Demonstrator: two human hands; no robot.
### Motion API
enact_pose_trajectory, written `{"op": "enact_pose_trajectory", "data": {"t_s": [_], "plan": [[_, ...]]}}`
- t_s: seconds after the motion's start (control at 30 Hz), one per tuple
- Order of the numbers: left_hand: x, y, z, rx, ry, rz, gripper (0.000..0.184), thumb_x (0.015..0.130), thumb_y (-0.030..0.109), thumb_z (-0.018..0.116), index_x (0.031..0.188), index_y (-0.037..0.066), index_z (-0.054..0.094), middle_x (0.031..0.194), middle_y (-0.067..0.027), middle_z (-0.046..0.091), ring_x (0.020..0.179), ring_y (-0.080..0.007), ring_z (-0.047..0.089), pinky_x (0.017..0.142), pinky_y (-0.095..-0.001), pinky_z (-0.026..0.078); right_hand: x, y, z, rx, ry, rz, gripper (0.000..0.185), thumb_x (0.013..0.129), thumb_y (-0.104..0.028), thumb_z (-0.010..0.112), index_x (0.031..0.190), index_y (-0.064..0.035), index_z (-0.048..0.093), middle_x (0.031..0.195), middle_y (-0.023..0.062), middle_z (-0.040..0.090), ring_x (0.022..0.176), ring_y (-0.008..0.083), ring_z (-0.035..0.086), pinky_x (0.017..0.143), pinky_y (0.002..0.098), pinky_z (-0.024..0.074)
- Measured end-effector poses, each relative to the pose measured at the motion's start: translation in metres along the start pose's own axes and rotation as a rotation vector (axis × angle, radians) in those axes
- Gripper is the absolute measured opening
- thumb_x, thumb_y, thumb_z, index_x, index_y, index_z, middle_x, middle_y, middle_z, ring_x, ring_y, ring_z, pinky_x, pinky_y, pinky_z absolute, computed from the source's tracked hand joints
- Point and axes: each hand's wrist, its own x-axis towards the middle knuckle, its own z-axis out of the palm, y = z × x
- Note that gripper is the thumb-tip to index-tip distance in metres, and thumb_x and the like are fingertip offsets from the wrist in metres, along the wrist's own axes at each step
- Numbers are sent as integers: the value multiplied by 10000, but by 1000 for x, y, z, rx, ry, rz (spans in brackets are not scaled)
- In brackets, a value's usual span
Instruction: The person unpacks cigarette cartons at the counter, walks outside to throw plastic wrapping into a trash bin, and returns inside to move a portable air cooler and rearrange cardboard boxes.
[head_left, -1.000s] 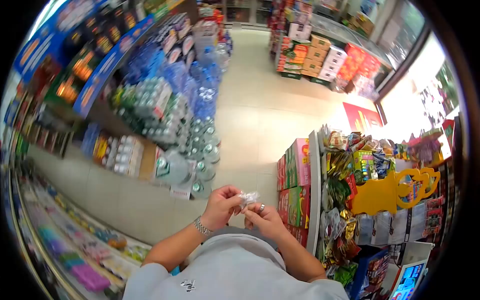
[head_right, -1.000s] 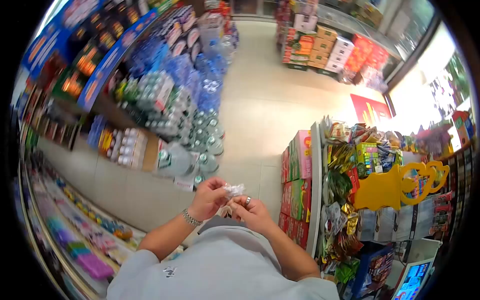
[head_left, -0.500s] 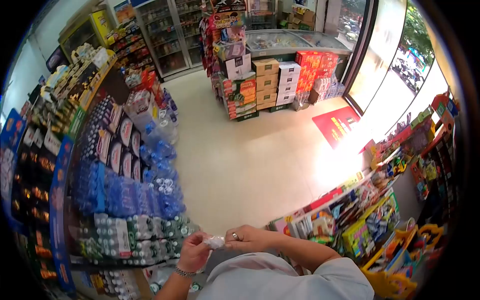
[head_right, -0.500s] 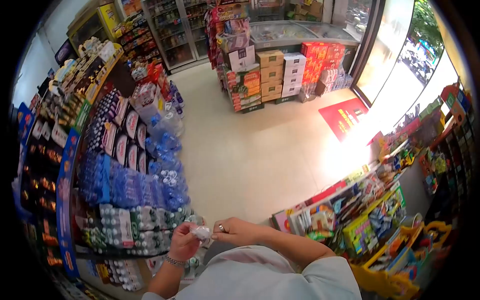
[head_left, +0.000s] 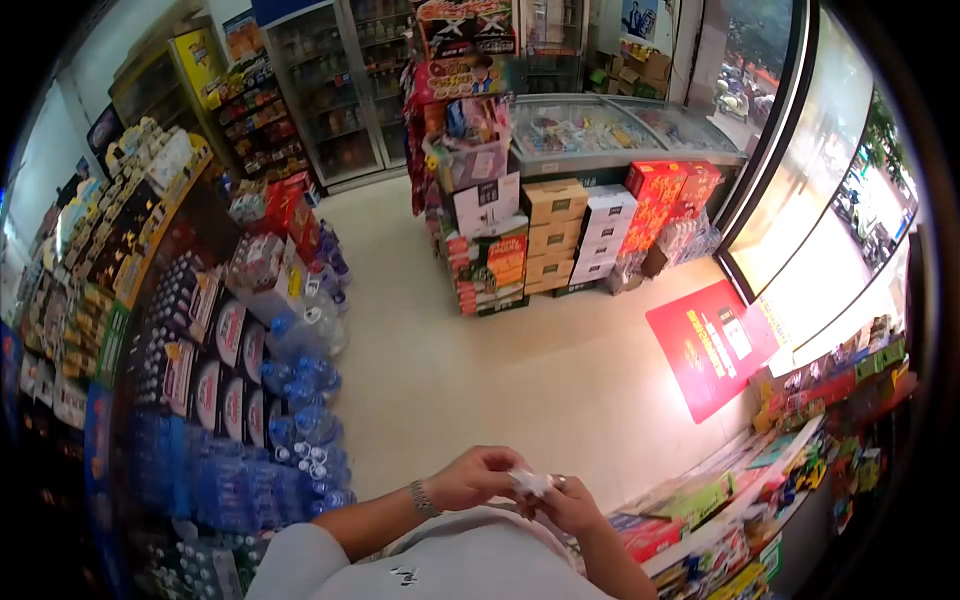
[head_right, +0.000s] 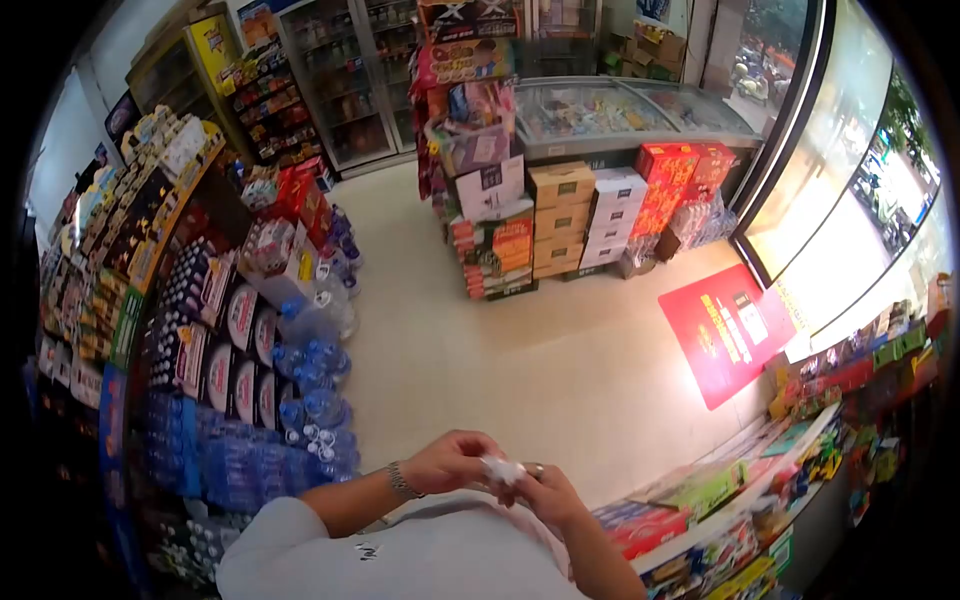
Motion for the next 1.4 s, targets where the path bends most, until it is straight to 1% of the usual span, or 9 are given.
{"op": "enact_pose_trajectory", "data": {"t_s": [0.27, 0.33, 0.47, 0.67, 0.77, 0.9, 1.1, 1.23, 1.4], "plan": [[262, 65, -26, 569, -345, -268, 130, 877, 24, 675, 1003, 3, 701, 927, -33, 700, 813, -82, 629, 745, -240, 512, 39, -71, -183, 311, 338, -176, 195, 927, -74, 569, 758, 15, 610, 783, 109, 647, 704, 198, 615, 616, 316, 472], [330, 70, -18, 714, -413, -248, 133, 779, 66, 658, 883, 8, 716, 732, -5, 652, 653, -54, 539, 573, -239, 439, 55, -76, -267, -291, 396, -238, 217, 905, -71, 593, 705, 11, 607, 700, 73, 615, 643, 169, 593, 558, 317, 439], [468, 67, -4, 985, -349, -151, 114, 736, 110, 680, 730, 11, 625, 656, -53, 632, 597, -122, 566, 570, -278, 463, 82, -179, -346, -1089, 623, -423, 218, 797, -68, 691, 619, -5, 582, 579, 85, 554, 519, 211, 553, 480, 351, 416], [635, 84, 23, 1384, 52, 95, 155, 754, 148, 690, 763, 6, 628, 705, -118, 661, 619, -204, 634, 609, -328, 509, 113, -238, -499, -1323, 789, -699, 248, 735, -26, 695, 565, -61, 517, 556, 93, 510, 508, 304, 534, 480, 404, 419], [728, 73, 30, 1246, 242, 362, 223, 799, 221, 747, 772, 31, 633, 713, -111, 638, 658, -201, 619, 643, -347, 486, 138, -259, -580, -1294, 958, -862, 273, 784, -23, 673, 578, -40, 494, 552, 102, 500, 485, 269, 516, 460, 386, 391], [874, 60, 53, 374, 239, 231, 71, 880, 57, 696, 926, 15, 664, 865, -38, 688, 796, -113, 644, 745, -257, 519, 163, -350, -650, -659, 1247, -658, 307, 936, -83, 575, 639, -32, 514, 551, 41, 506, 479, 140, 475, 445, 325, 366], [1063, 93, 122, 178, -105, -12, 122, 916, 83, 665, 1023, 25, 673, 935, -14, 681, 830, -62, 611, 747, -233, 502, 118, -449, -811, 145, 1115, -547, 228, 956, -147, 569, 780, -9, 617, 671, 53, 598, 505, 93, 491, 466, 219, 358], [1169, 74, 163, 194, -319, -374, 131, 904, 138, 662, 998, 49, 675, 857, 29, 648, 740, -46, 580, 651, -226, 480, 59, -537, -873, -852, 1243, -400, 219, 765, -157, 753, 928, -25, 692, 999, 69, 697, 872, 222, 674, 732, 318, 550], [1297, 36, 204, -83, -328, -1017, 204, 808, 159, 584, 985, 61, 613, 759, -9, 580, 603, -97, 534, 487, -249, 436, 15, -547, -1010, -1194, 1166, -510, 202, 690, -78, 802, 833, -52, 662, 816, 96, 656, 735, 279, 627, 642, 396, 507]]}}
